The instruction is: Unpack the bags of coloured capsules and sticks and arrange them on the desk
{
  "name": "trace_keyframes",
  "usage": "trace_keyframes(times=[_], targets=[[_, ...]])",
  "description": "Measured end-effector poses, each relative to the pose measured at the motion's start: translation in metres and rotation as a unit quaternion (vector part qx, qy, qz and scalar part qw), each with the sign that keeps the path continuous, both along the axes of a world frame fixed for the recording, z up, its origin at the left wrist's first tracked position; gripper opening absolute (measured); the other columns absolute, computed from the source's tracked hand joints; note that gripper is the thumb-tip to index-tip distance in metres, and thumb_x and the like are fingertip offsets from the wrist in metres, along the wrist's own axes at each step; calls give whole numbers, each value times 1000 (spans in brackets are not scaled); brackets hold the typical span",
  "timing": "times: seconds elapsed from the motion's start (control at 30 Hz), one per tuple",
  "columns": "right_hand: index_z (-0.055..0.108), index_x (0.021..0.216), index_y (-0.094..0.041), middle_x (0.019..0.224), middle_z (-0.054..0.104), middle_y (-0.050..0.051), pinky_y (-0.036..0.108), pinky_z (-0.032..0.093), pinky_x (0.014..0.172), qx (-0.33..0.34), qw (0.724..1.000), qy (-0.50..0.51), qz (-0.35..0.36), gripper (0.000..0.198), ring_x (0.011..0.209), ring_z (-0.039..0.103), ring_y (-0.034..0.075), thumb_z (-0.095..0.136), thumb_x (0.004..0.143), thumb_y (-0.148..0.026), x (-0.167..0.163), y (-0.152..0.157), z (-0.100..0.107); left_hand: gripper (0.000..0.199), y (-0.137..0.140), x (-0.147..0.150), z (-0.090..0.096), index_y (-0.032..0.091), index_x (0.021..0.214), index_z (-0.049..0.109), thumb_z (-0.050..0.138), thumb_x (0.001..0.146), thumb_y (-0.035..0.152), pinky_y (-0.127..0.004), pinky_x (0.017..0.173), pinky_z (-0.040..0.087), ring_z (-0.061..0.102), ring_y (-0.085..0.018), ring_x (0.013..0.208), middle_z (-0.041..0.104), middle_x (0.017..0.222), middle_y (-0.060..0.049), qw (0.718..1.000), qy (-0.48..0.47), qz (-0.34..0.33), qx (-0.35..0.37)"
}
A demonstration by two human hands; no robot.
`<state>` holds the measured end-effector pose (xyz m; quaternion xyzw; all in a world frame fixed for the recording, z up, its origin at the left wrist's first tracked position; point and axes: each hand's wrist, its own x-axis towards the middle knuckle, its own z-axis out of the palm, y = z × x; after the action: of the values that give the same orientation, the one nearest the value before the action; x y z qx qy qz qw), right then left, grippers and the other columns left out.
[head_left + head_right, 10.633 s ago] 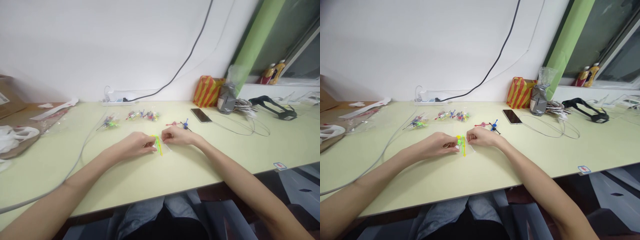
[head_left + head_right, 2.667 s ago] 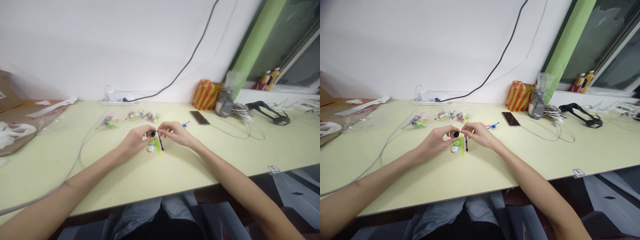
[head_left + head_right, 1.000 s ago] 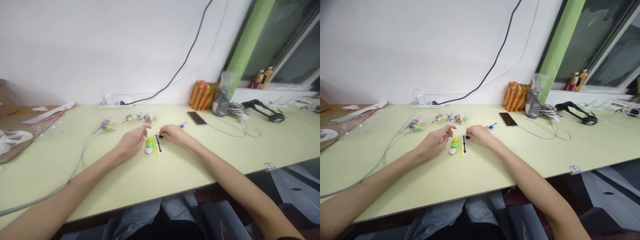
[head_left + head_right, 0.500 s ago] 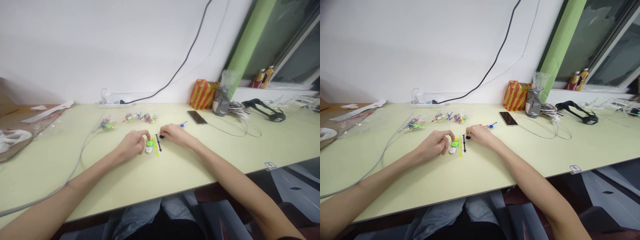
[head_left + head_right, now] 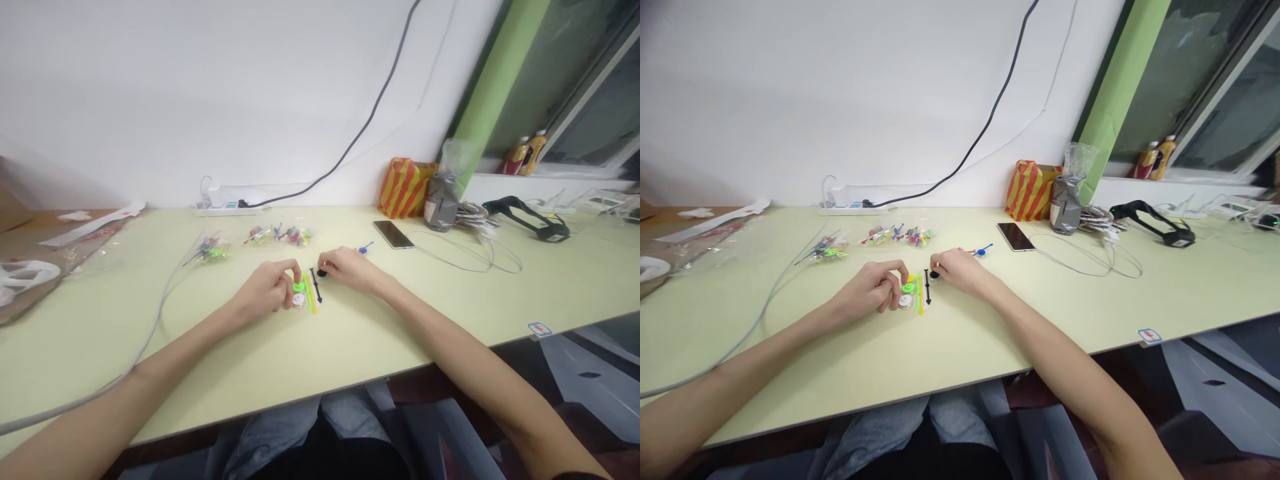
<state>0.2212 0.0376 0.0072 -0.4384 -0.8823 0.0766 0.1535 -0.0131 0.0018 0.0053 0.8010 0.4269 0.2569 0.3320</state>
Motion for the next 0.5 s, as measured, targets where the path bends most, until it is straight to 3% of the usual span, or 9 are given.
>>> trace_keyframes(times=[0.1, 0.17, 0.33, 0.4, 0.5], targets=[[71, 102, -20, 94, 74, 7, 25, 35, 71, 7, 1000, -14, -9, 24, 85, 64, 18, 49, 98, -11, -1, 1, -1, 30, 0, 0, 0, 21, 85, 53, 37, 63, 9, -23, 47, 39, 49, -11, 40, 65, 55, 5, 1000, 3, -4, -4], [70, 107, -20, 96, 74, 8, 27, 35, 70, 28, 998, -21, -54, 26, 87, 64, 20, 48, 98, -12, 4, 6, 1, 24, 0, -1, 1, 21, 82, 51, 37, 67, 9, -23, 49, 39, 51, -12, 43, 62, 52, 5, 1000, 10, -11, 10], [68, 114, -20, 111, 71, 10, 29, 37, 72, 89, 976, -11, -200, 27, 103, 61, 24, 49, 97, -11, 42, 25, 11, 19, 6, -4, 0, 22, 80, 54, 38, 78, 12, -26, 54, 35, 48, -16, 45, 53, 47, 4, 986, 102, 17, 134], [69, 114, -20, 116, 69, 11, 29, 38, 74, 68, 975, -48, -204, 28, 110, 58, 25, 59, 91, -8, 58, 33, 12, 21, 8, -6, -1, 22, 82, 60, 40, 81, 15, -29, 56, 33, 50, -18, 50, 52, 50, 2, 966, 161, 34, 199], [71, 106, -21, 113, 69, 10, 29, 37, 70, 6, 975, -97, -198, 21, 102, 61, 25, 68, 86, -14, 70, 40, 7, 26, 11, -7, -4, 23, 84, 64, 39, 84, 17, -30, 59, 33, 52, -21, 56, 53, 54, -1, 949, 205, 37, 237]])
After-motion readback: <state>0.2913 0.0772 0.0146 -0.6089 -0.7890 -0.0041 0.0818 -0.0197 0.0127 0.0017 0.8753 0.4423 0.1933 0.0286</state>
